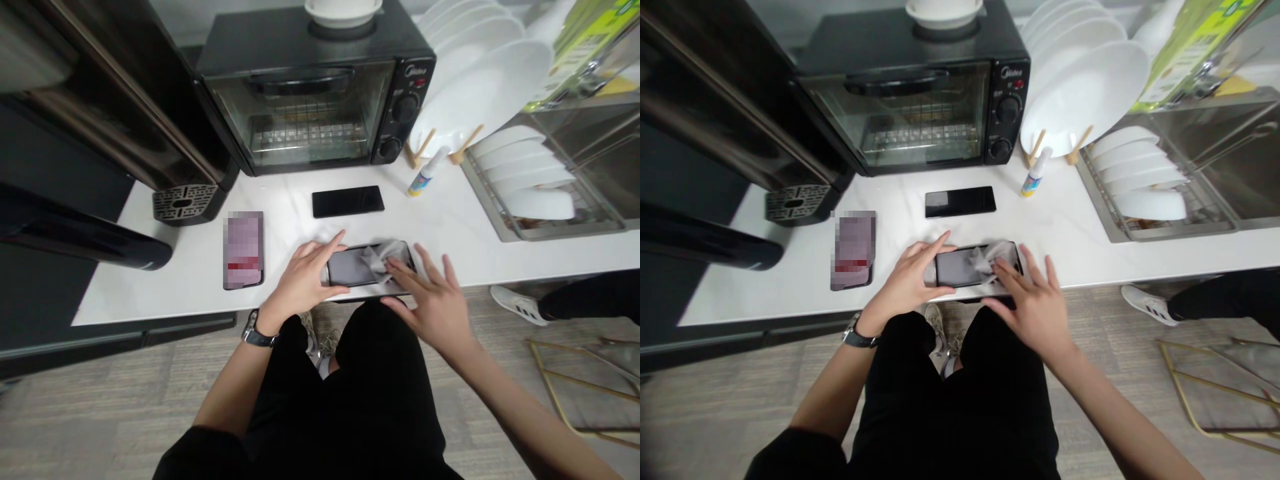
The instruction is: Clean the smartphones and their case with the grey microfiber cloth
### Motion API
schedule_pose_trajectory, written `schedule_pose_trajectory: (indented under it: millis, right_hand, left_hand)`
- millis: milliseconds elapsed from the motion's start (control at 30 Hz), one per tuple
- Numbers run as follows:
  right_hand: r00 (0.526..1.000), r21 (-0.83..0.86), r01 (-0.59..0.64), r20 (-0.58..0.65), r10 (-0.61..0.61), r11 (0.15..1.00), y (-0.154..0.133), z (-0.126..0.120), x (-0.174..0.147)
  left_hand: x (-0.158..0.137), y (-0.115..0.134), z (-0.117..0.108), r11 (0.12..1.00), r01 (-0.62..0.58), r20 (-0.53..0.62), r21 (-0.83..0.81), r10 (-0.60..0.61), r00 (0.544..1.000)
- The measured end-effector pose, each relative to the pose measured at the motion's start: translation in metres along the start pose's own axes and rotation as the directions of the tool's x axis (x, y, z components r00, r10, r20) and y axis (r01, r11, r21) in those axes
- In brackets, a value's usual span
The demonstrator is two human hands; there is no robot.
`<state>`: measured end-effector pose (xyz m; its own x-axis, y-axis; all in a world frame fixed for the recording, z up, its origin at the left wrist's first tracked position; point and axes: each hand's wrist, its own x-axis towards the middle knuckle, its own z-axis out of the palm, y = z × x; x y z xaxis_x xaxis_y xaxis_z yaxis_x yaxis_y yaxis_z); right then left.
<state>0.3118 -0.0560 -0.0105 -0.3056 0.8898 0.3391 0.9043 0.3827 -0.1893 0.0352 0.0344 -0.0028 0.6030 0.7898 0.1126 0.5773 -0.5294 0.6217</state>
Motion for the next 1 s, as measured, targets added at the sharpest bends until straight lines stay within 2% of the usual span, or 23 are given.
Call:
schedule_pose_trajectory:
  millis: [67, 133, 233, 300, 367, 400, 467, 533, 633, 700, 800, 900, 967, 1000]
  right_hand:
    - [0.997, -0.066, -0.071, -0.035, 0.069, 0.995, 0.012, 0.002, 0.001]
    - [0.993, -0.067, -0.110, -0.052, 0.106, 0.992, 0.002, 0.014, 0.011]
    - [0.993, 0.038, -0.086, -0.079, 0.088, 0.996, -0.046, 0.040, 0.035]
    - [0.998, 0.151, -0.014, -0.063, 0.024, 0.988, -0.079, 0.051, 0.047]
    - [0.999, 0.233, 0.034, -0.026, -0.029, 0.972, -0.097, 0.050, 0.049]
    - [0.999, 0.252, 0.044, -0.004, -0.044, 0.967, -0.097, 0.046, 0.046]
    - [0.997, 0.250, 0.045, 0.051, -0.060, 0.967, -0.080, 0.031, 0.032]
    - [0.997, 0.188, 0.022, 0.074, -0.037, 0.982, -0.048, 0.014, 0.015]
    - [0.998, 0.015, -0.063, 0.021, 0.063, 0.998, -0.003, 0.000, 0.000]
    - [0.993, -0.050, -0.119, -0.025, 0.118, 0.992, 0.005, 0.004, 0.005]
    - [0.991, 0.007, -0.128, -0.049, 0.128, 0.992, -0.028, 0.026, 0.028]
    - [0.998, 0.161, -0.038, -0.038, 0.044, 0.986, -0.080, 0.045, 0.052]
    - [1.000, 0.229, 0.021, -0.009, -0.019, 0.973, -0.094, 0.046, 0.057]
    - [0.999, 0.236, 0.036, 0.007, -0.039, 0.971, -0.090, 0.044, 0.055]
  left_hand:
    - [0.001, 0.000, 0.001, 1.000, 0.000, 0.000, 0.001, 0.000, 1.000]
    - [0.002, 0.000, 0.001, 1.000, -0.010, -0.002, 0.003, 0.010, 1.000]
    - [0.002, 0.000, 0.001, 1.000, -0.005, -0.012, 0.005, 0.005, 1.000]
    - [0.000, 0.000, 0.000, 1.000, 0.013, -0.008, 0.005, -0.013, 1.000]
    - [-0.001, -0.001, -0.001, 1.000, 0.021, -0.002, 0.005, -0.021, 1.000]
    - [-0.002, -0.002, -0.002, 1.000, 0.016, 0.000, 0.004, -0.016, 1.000]
    - [-0.002, -0.002, -0.003, 1.000, 0.000, 0.004, 0.004, 0.000, 1.000]
    - [-0.002, -0.002, -0.004, 1.000, -0.010, 0.010, 0.006, 0.010, 1.000]
    - [0.001, -0.001, -0.003, 1.000, -0.009, 0.005, 0.010, 0.009, 1.000]
    - [0.002, 0.000, -0.001, 1.000, -0.018, 0.002, 0.012, 0.018, 1.000]
    - [0.003, 0.000, 0.001, 0.999, -0.030, -0.004, 0.018, 0.030, 1.000]
    - [0.002, -0.003, 0.000, 0.999, -0.018, -0.016, 0.026, 0.019, 1.000]
    - [0.000, -0.004, -0.001, 1.000, -0.004, -0.018, 0.018, 0.005, 1.000]
    - [-0.001, -0.005, -0.002, 1.000, -0.001, -0.016, 0.012, 0.002, 1.000]
